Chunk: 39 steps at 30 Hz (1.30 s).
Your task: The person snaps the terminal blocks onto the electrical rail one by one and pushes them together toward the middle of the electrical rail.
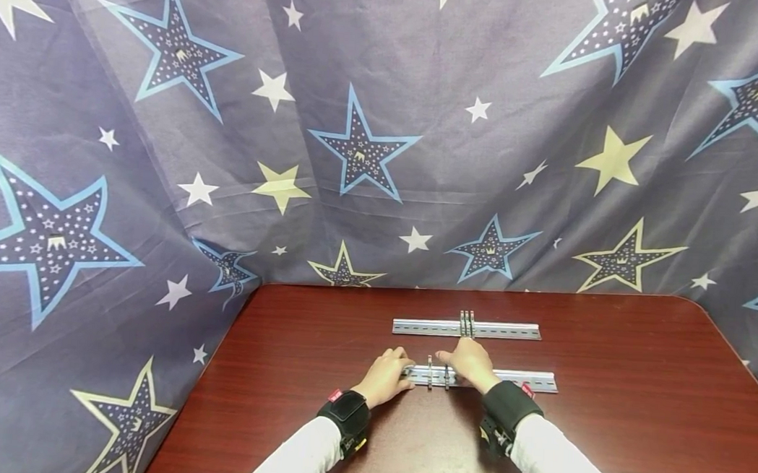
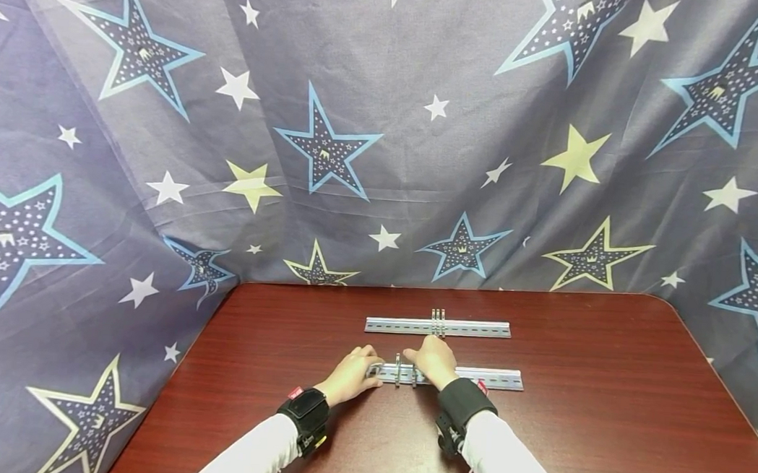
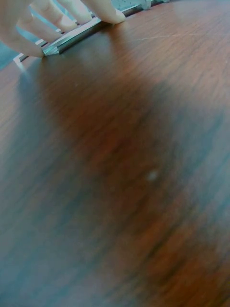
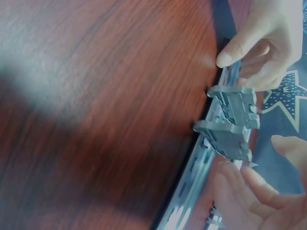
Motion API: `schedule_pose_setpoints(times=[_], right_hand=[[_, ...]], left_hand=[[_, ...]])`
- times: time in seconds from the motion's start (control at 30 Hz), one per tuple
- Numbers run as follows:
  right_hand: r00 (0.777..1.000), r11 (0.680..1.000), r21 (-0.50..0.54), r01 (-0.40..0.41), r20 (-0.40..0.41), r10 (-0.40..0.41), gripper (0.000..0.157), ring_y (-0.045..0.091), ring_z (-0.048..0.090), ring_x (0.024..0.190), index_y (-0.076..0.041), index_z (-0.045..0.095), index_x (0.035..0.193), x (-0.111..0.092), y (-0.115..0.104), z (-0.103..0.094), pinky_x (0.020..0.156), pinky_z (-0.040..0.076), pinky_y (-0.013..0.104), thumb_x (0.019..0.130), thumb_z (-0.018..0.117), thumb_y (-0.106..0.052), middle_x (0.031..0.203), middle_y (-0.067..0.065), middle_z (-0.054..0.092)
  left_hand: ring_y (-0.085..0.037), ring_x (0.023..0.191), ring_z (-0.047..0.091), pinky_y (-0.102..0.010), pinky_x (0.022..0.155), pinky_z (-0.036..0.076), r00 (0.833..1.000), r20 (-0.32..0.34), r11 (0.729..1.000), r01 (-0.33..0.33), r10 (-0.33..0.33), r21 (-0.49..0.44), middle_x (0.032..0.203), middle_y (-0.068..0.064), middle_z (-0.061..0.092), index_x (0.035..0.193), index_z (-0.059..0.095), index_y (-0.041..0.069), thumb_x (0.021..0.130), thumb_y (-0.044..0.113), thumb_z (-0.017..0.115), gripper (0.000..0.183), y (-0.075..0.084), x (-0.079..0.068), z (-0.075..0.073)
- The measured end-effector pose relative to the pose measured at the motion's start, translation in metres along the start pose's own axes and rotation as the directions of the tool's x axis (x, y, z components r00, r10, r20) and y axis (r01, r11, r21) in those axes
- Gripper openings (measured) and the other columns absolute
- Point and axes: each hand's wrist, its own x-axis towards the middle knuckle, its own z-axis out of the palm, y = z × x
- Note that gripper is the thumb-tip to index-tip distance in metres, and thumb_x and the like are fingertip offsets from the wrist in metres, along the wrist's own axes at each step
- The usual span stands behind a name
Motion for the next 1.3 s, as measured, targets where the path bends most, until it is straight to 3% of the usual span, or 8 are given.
schedule_pose_setpoints(times=[0.13, 0.33, 0.63, 1.03, 1.3], right_hand=[[0.997, 0.996, -0.038, 0.08, 0.013, -0.08, 0.036, 0.017, 0.051, 0.046, -0.008, 0.053, 0.051, -0.011, -0.001, -0.014, 0.049, 0.04, 0.031, 0.077, 0.061, -0.033, 0.047, 0.002, 0.052], [0.994, 0.995, 0.007, 0.103, 0.035, -0.103, 0.038, 0.01, 0.036, 0.041, -0.017, 0.038, 0.044, -0.014, 0.01, -0.023, 0.045, 0.03, 0.025, 0.075, 0.059, -0.023, 0.04, -0.008, 0.034], [0.993, 0.992, 0.028, 0.12, -0.008, -0.12, 0.017, 0.013, 0.046, 0.053, -0.008, 0.054, 0.062, -0.023, 0.026, -0.041, 0.054, 0.039, 0.03, 0.075, 0.059, -0.019, 0.056, -0.002, 0.05], [0.987, 0.99, -0.003, 0.144, -0.071, -0.143, 0.016, 0.022, 0.056, 0.066, -0.002, 0.06, 0.076, -0.034, 0.063, -0.076, 0.062, 0.043, 0.039, 0.075, 0.059, -0.017, 0.072, 0.008, 0.061], [0.981, 0.988, -0.032, 0.149, -0.121, -0.151, 0.016, 0.028, 0.058, 0.069, 0.0, 0.06, 0.079, -0.048, 0.092, -0.102, 0.06, 0.042, 0.041, 0.075, 0.059, -0.016, 0.076, 0.013, 0.062]], left_hand=[[-0.016, 0.078, 0.047, -0.028, 0.067, 0.04, 1.0, 0.005, 1.0, 0.005, -0.005, -0.003, 0.084, 0.0, 0.051, 0.096, 0.066, 0.008, 0.07, 0.024, 0.072, 0.032, 0.0, 0.0, 0.0], [-0.016, 0.078, 0.047, -0.028, 0.066, 0.04, 1.0, 0.001, 1.0, 0.008, -0.008, 0.001, 0.084, -0.001, 0.051, 0.097, 0.066, 0.008, 0.069, 0.025, 0.072, 0.033, 0.0, -0.001, -0.001], [-0.016, 0.077, 0.047, -0.028, 0.065, 0.04, 1.0, -0.007, 1.0, 0.001, -0.001, 0.011, 0.083, 0.0, 0.051, 0.097, 0.066, 0.008, 0.069, 0.025, 0.072, 0.033, 0.0, -0.002, 0.001], [-0.015, 0.078, 0.047, -0.028, 0.067, 0.04, 1.0, -0.015, 1.0, 0.005, -0.005, 0.01, 0.084, 0.001, 0.051, 0.097, 0.066, 0.009, 0.068, 0.025, 0.073, 0.033, -0.002, 0.0, 0.003], [-0.015, 0.079, 0.048, -0.028, 0.067, 0.041, 1.0, 0.003, 1.0, 0.029, -0.029, 0.01, 0.085, 0.001, 0.05, 0.097, 0.066, 0.009, 0.069, 0.026, 0.072, 0.033, 0.0, 0.0, 0.001]])
